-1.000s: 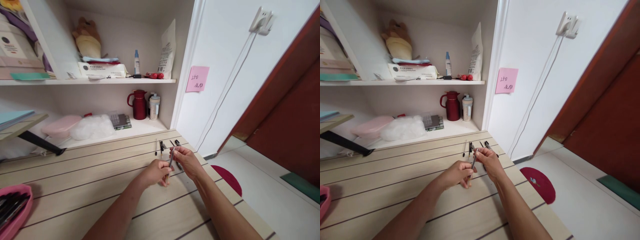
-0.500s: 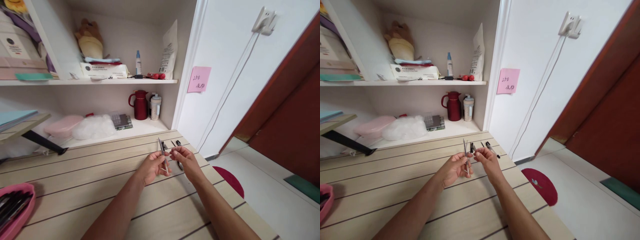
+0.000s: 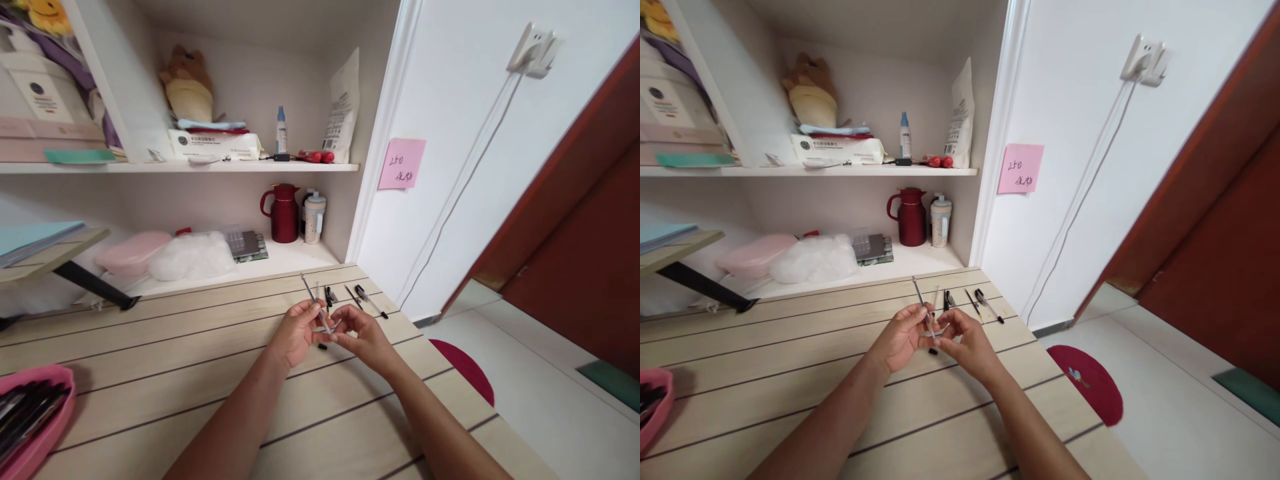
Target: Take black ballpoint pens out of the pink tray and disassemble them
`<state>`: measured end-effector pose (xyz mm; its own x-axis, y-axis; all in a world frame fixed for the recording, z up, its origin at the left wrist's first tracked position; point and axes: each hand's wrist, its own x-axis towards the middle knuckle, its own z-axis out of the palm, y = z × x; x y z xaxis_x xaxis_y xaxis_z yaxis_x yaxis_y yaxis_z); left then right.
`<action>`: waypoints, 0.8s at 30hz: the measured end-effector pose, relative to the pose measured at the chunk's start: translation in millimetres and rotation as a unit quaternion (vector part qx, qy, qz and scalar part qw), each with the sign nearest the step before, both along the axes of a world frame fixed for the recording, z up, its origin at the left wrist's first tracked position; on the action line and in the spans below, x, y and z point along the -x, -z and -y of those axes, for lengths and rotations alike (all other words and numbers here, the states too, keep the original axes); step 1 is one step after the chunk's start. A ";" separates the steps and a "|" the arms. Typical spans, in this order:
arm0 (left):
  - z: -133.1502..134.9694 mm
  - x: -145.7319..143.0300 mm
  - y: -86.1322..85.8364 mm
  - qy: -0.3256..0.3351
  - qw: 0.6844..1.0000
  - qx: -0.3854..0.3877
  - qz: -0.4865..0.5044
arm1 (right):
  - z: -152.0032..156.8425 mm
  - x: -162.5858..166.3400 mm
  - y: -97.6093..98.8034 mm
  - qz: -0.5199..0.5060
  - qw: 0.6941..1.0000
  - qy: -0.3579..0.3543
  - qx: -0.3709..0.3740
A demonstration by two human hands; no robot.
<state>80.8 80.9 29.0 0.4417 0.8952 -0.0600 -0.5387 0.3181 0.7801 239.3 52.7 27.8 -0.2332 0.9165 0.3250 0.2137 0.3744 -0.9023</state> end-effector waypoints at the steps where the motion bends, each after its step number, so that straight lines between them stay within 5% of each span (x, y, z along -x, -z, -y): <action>1: 0.5 0.2 -1.1 0.000 1.000 -0.002 -0.001 | 0.8 0.5 -0.7 0.012 1.000 0.007 -0.013; 10: 2.6 3.4 -9.3 0.002 1.000 -0.018 -0.020 | 6.0 2.8 1.1 0.155 0.970 0.052 -0.182; 24: -1.6 6.7 -2.1 0.027 1.000 0.007 0.001 | 9.0 6.2 5.2 0.254 0.931 0.041 -0.258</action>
